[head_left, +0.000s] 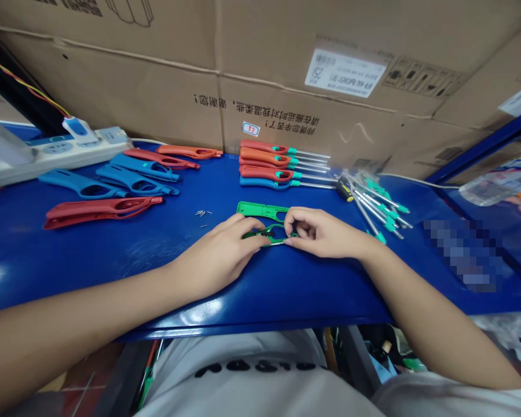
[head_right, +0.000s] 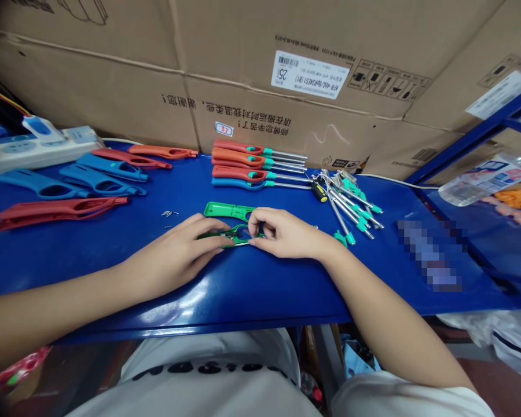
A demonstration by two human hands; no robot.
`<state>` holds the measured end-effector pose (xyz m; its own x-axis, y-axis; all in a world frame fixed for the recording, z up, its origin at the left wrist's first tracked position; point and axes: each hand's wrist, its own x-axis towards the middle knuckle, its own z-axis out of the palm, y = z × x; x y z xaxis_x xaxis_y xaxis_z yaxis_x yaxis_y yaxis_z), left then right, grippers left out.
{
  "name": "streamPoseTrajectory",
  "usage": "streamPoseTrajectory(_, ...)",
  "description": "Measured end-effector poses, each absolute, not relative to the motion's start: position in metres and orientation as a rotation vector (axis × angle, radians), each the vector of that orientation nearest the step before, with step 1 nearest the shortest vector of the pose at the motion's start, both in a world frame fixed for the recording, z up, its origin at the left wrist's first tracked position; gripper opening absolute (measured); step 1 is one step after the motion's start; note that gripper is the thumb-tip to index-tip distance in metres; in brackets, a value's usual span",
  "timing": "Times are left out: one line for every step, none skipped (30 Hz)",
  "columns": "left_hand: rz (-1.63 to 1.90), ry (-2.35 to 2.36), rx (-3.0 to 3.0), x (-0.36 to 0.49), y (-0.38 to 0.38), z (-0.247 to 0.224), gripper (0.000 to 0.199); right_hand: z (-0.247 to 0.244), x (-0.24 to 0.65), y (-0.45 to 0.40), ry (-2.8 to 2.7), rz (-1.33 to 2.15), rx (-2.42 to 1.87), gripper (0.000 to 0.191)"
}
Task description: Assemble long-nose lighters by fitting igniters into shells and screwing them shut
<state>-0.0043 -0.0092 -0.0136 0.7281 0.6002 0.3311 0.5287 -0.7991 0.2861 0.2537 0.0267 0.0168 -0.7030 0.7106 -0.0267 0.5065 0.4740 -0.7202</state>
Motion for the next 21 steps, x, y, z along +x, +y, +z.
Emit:
streamPoseTrajectory(0.619,0.904,2.767,-0.0044,-0.0091,-0.0135,0.031,0.0157,0.2539,0.0272,-2.44,1.058,-1.038,0.012)
streamPoseTrajectory(0.622,0.897,2.776,-0.0045,-0.009,-0.0135,0.031,0.0145,0.2542,0.0278,-2.437,1.054,-1.032,0.014)
streamPoseTrajectory(0.624,0.893,2.783,-0.0046,-0.0089,-0.0135,0.03,0.0134,0.2545,0.0283,-2.438,1.048,-1.022,0.016)
streamPoseTrajectory(0.628,0.891,2.787,-0.0048,-0.0088,-0.0134,0.03,0.0125,0.2548,0.0288,-2.443,1.04,-1.01,0.018)
streamPoseTrajectory(0.631,0.889,2.79,-0.0049,-0.0088,-0.0133,0.03,0.0119,0.2552,0.0291,-2.45,1.033,-1.0,0.019)
streamPoseTrajectory(0.631,0.891,2.792,-0.005,-0.0088,-0.0133,0.03,0.0116,0.2557,0.0292,-2.458,1.027,-0.993,0.02)
streamPoseTrajectory(0.628,0.895,2.792,-0.0051,-0.0088,-0.0132,0.03,0.0115,0.256,0.0292,-2.467,1.021,-0.989,0.02)
streamPoseTrajectory(0.625,0.897,2.793,-0.0051,-0.0088,-0.0131,0.03,0.0117,0.2563,0.0291,-2.475,1.013,-0.987,0.02)
streamPoseTrajectory(0.619,0.899,2.794,-0.005,-0.0089,-0.0132,0.031,0.0119,0.2563,0.029,-2.483,1.002,-0.984,0.02)
streamPoseTrajectory(0.611,0.901,2.797,-0.0049,-0.009,-0.0132,0.031,0.0121,0.2561,0.0289,-2.49,0.983,-0.98,0.019)
streamPoseTrajectory(0.604,0.903,2.798,-0.0047,-0.009,-0.0134,0.031,0.0121,0.2558,0.0289,-2.499,0.957,-0.972,0.017)
streamPoseTrajectory(0.598,0.905,2.8,-0.0045,-0.009,-0.0135,0.031,0.012,0.2553,0.029,-2.511,0.925,-0.957,0.015)
streamPoseTrajectory(0.592,0.906,2.802,-0.0043,-0.0091,-0.0137,0.031,0.0117,0.2548,0.0292,-2.524,0.888,-0.937,0.013)
streamPoseTrajectory(0.586,0.91,2.803,-0.0042,-0.0091,-0.0139,0.031,0.0113,0.2544,0.0295,-2.538,0.85,-0.911,0.01)
streamPoseTrajectory(0.581,0.913,2.804,-0.0042,-0.0091,-0.0141,0.031,0.0107,0.2541,0.0298,-2.549,0.815,-0.882,0.007)
streamPoseTrajectory(0.575,0.918,2.804,-0.0043,-0.009,-0.0142,0.031,0.0101,0.2539,0.0303,-2.559,0.788,-0.853,0.005)
streamPoseTrajectory(0.566,0.922,2.804,-0.0044,-0.009,-0.0143,0.031,0.0095,0.2539,0.0308,-2.567,0.769,-0.83,0.005)
streamPoseTrajectory(0.558,0.926,2.801,-0.0046,-0.0089,-0.0144,0.031,0.0088,0.254,0.0313,-2.573,0.754,-0.813,0.006)
streamPoseTrajectory(0.552,0.927,2.798,-0.0049,-0.0087,-0.0146,0.031,0.0081,0.2541,0.0318,-2.578,0.742,-0.804,0.007)
streamPoseTrajectory(0.548,0.927,2.795,-0.0051,-0.0085,-0.0148,0.031,0.0075,0.2542,0.0323,-2.583,0.734,-0.8,0.008)
streamPoseTrajectory(0.546,0.925,2.793,-0.0052,-0.0082,-0.0151,0.031,0.0068,0.2543,0.0327,-2.584,0.726,-0.802,0.009)
